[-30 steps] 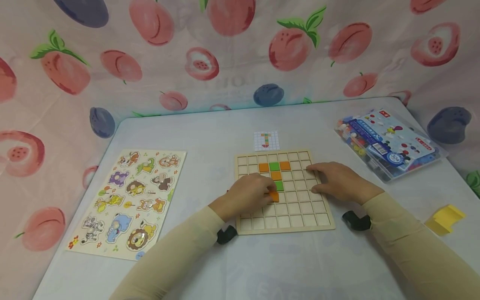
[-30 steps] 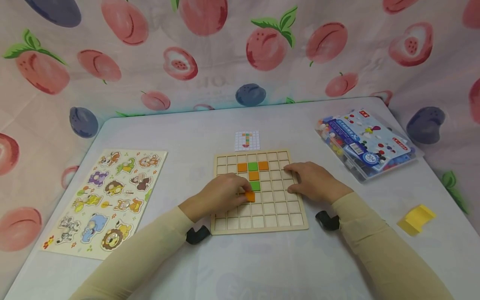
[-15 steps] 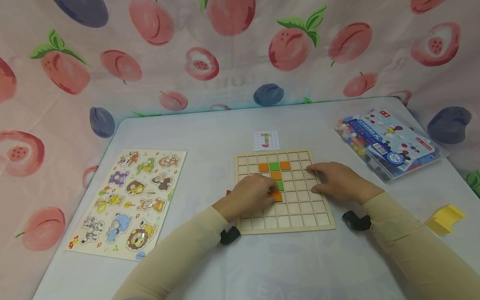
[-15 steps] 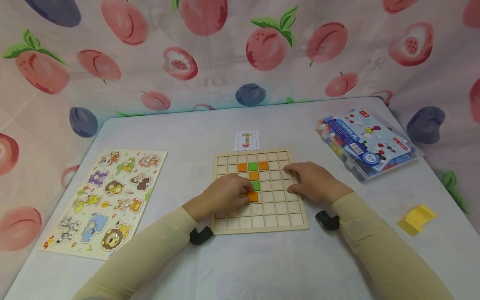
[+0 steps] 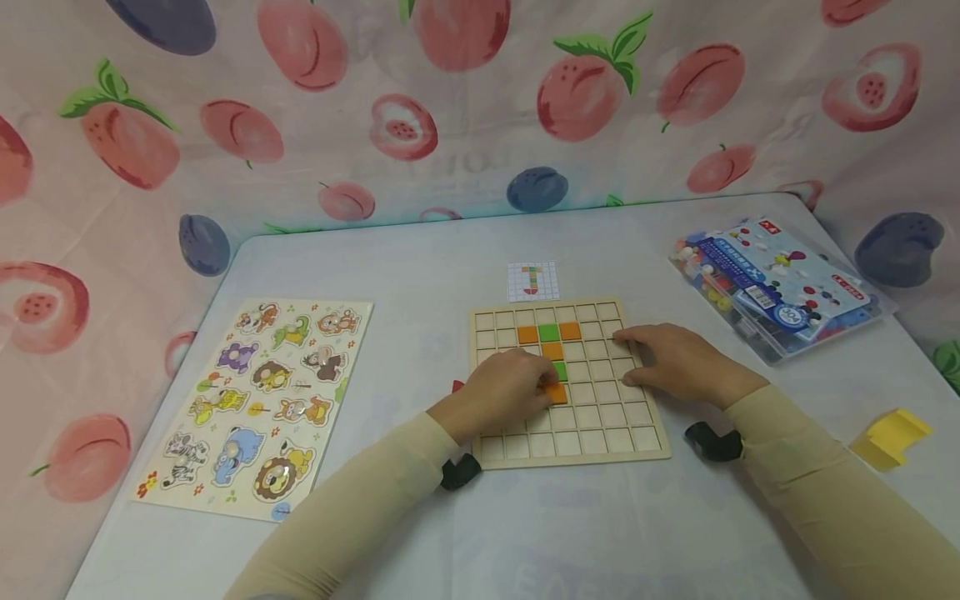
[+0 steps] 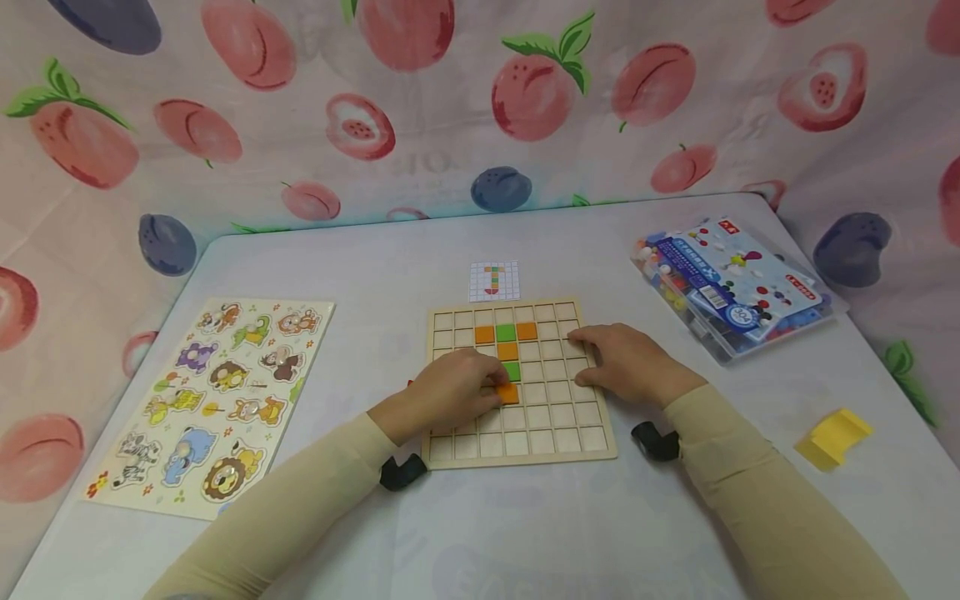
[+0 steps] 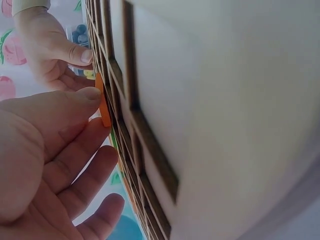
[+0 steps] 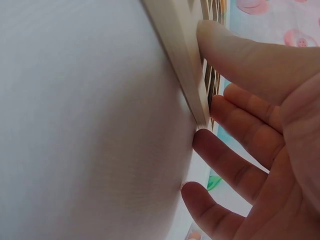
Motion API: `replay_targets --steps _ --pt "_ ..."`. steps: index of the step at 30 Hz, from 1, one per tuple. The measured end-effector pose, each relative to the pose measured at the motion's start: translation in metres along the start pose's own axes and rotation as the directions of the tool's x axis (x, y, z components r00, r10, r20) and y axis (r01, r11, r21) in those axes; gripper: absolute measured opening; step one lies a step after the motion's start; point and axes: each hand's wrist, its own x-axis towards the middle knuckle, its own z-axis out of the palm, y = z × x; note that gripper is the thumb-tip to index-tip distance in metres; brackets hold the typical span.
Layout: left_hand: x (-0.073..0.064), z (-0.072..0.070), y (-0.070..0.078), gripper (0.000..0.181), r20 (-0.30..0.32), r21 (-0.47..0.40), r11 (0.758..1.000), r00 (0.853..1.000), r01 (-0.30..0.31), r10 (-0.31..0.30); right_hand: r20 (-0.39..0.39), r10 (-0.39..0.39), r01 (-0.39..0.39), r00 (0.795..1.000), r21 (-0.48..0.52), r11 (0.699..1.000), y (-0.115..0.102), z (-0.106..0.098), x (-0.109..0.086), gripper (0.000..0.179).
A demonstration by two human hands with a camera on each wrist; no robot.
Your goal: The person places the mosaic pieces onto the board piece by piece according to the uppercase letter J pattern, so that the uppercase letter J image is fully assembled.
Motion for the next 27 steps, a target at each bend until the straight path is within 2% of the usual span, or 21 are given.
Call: replay_targets --steps 16,27 --pt "0.0003 0.0030 0.0005 0.019 -0.025 0.003 0.999 0.999 -0.036 0.036 0.008 0.006 -0.006 1.000 0.004 1.000 -0.0005 -0.0005 -0.0002 0.061" --pt "0.0021 0.0030 0.0024 0.018 -0.009 0.018 0.999 0.999 -0.040 0.040 0.001 -0.007 0.007 1.000 -0.002 1.000 -0.0002 -0.0006 -0.0007 0.061"
